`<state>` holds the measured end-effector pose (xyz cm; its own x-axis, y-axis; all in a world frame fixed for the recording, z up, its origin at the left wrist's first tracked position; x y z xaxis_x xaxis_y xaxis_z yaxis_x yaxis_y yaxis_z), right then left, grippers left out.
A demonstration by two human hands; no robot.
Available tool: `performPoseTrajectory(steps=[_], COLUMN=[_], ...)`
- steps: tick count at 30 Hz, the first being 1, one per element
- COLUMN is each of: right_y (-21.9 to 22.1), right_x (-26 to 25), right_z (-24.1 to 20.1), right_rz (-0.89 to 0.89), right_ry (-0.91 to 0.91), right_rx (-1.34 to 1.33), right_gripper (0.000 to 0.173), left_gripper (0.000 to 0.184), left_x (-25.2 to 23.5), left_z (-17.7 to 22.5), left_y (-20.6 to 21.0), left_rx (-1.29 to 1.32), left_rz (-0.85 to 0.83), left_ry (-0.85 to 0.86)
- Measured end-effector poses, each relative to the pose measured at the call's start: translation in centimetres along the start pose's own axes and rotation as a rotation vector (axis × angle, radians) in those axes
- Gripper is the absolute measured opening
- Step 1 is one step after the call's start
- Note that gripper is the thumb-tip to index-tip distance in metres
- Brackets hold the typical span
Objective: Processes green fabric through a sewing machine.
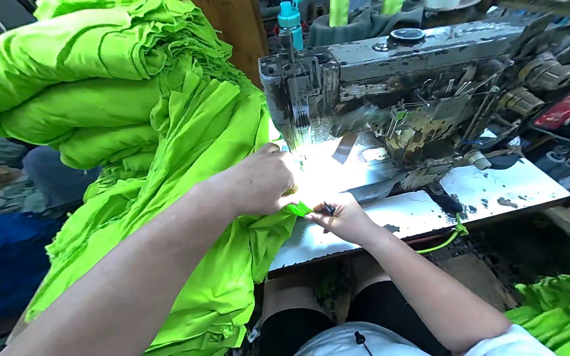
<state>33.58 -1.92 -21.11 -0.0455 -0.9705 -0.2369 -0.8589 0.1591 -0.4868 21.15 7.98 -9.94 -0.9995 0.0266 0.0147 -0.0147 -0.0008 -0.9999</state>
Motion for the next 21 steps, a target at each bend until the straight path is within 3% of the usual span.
performPoseTrajectory(steps=[10,16,21], right_y=[0.0,-0.4,0.7], right_x=[0.0,0.1,3.2], right_z=[-0.2,-0.2,-0.2], right_rz=[0.036,0.062,0.215], right_ry=[-0.011,0.028,-0.206], right_rx=[0.021,-0.04,0.136], right_gripper=[0.017,0.014,0.016], left_gripper=[0.03,0.03,0.007], left_x=[0.1,0.5,1.8], left_z=[0.5,2.0,3.4], left_y=[0.3,1.2,5.8], left_rx=[0.028,0.118,0.026], left_rz=[0.007,0.309,0.311], left_ry=[0.006,-0.025,-0.169])
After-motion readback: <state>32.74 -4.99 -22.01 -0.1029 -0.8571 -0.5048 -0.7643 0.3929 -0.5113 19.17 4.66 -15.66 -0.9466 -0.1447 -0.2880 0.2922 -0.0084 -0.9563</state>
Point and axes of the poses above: each hand's wrist, its own x-axis away from the middle knuckle, its own y-axis out of the palm, z = x × y, the point moved 4 cm from there along -x, towards the middle knuckle, and after that the axes turned 11 degrees about x, right-handed, at the moved point
